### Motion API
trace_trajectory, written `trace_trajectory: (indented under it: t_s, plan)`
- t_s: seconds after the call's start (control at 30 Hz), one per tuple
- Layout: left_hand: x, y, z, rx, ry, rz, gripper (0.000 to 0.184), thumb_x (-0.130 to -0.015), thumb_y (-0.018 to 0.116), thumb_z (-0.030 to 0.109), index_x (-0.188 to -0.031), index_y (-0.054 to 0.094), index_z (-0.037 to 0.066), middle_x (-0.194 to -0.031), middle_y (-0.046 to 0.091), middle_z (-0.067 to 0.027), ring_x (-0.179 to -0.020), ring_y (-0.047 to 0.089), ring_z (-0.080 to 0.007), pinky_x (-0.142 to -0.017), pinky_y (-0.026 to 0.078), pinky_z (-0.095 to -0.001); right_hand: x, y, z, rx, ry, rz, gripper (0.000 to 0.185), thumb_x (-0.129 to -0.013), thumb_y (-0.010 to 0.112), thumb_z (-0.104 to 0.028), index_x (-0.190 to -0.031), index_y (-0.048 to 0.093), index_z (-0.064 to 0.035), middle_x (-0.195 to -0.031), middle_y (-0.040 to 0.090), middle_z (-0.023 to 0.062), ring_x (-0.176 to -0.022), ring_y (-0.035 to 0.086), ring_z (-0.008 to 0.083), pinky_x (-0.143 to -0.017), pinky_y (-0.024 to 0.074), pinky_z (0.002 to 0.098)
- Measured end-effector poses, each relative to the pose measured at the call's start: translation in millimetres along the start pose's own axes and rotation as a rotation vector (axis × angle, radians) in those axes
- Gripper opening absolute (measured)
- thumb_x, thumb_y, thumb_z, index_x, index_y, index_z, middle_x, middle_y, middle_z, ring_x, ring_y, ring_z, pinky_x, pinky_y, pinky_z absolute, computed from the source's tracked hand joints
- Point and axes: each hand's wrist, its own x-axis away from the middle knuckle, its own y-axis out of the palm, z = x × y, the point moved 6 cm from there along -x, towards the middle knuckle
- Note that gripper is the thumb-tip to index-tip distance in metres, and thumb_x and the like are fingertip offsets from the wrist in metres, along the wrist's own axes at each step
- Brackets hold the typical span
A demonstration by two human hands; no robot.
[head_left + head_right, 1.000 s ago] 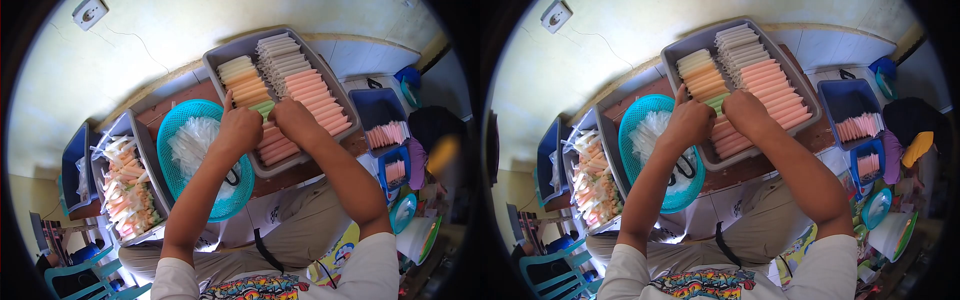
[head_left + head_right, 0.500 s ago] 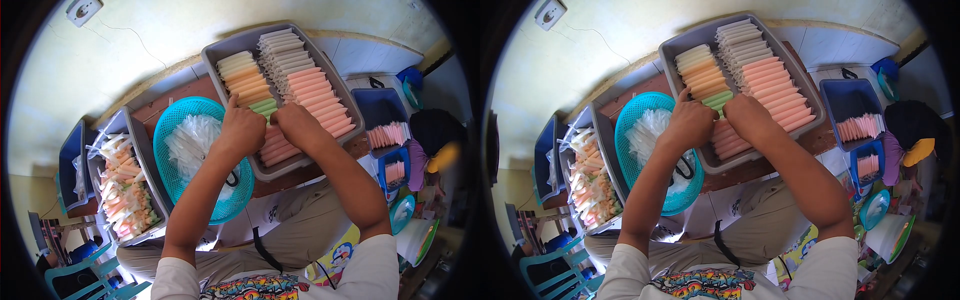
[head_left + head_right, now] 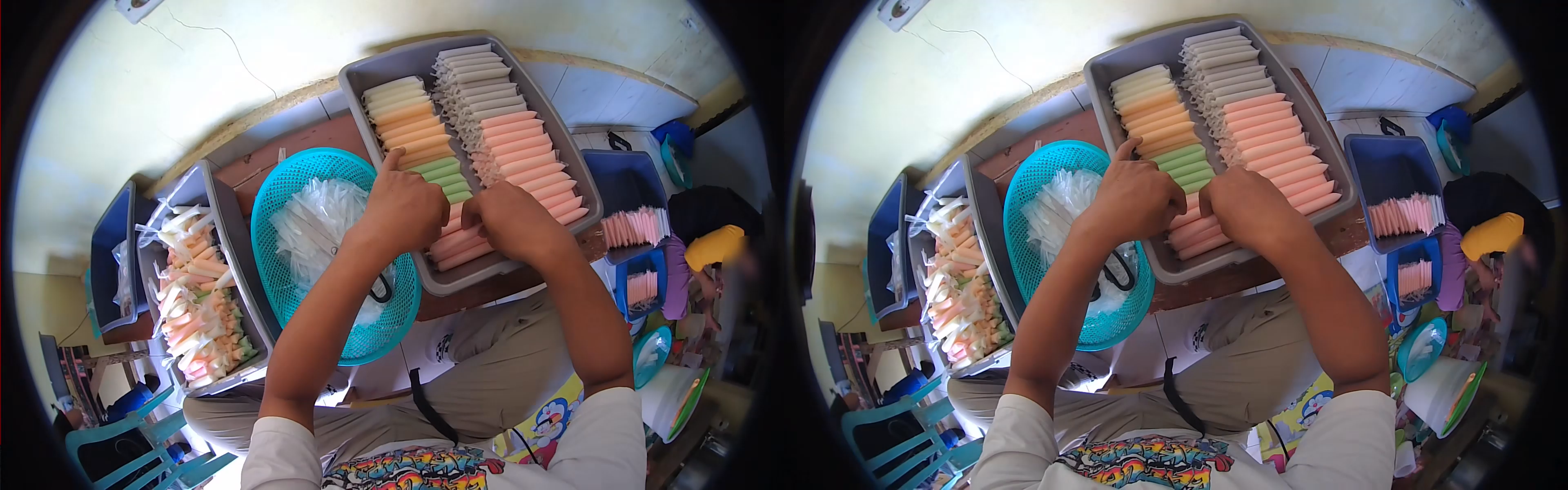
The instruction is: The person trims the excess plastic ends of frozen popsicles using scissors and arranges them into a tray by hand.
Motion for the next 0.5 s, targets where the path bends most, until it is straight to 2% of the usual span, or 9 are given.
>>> trace_trajectory:
  t_s: [0.13,0.2,0.3,0.5]
  plan:
    - [2.3,-1.7,2.5,-0.029,0.061,-0.058,0.020,-0.080,0.070,0.021,-0.085,0.088,0.029,-0.080,0.079,-0.0023,-0.091,0.077,-0.0250,-0.133,0.024,-0.0572,-0.6,0.7,0.2,0.006,0.044,-0.072,0.029,-0.084,0.068,0.010,-0.102,0.085,-0.0054,-0.102,0.080,0.0203,-0.107,0.077,0.0359,-0.096,0.0597,0.0467]
    - [3.8,-0.6,5.7,-0.022,0.091,-0.091,0.021,-0.080,0.069,0.021,-0.085,0.088,0.029,-0.080,0.079,-0.0018,-0.091,0.077,-0.0250,-0.133,0.024,-0.0574,0.5,3.9,-0.2,0.021,-0.021,-0.090,0.023,-0.083,0.072,0.009,-0.102,0.082,0.0007,-0.096,0.082,0.0194,-0.092,0.081,0.0308,-0.086,0.0628,0.0412]
    - [7.8,4.6,10.6,-0.047,0.108,-0.108,0.023,-0.079,0.068,0.020,-0.083,0.088,0.030,-0.078,0.079,-0.0021,-0.090,0.077,-0.0257,-0.133,0.024,-0.0577,3.6,5.5,-1.9,0.055,-0.032,-0.144,0.024,-0.081,0.076,0.007,-0.102,0.084,-0.0021,-0.097,0.083,0.0165,-0.096,0.080,0.0302,-0.089,0.0621,0.0416]
    - [9.3,8.1,15.1,-0.107,0.148,-0.105,0.024,-0.080,0.067,0.019,-0.080,0.088,0.032,-0.076,0.077,-0.0019,-0.088,0.075,-0.0255,-0.133,0.025,-0.0569,3.5,5.8,0.5,0.061,0.020,-0.191,0.025,-0.079,0.077,0.008,-0.100,0.085,-0.0049,-0.097,0.083,0.0141,-0.097,0.080,0.0295,-0.089,0.0615,0.0410]
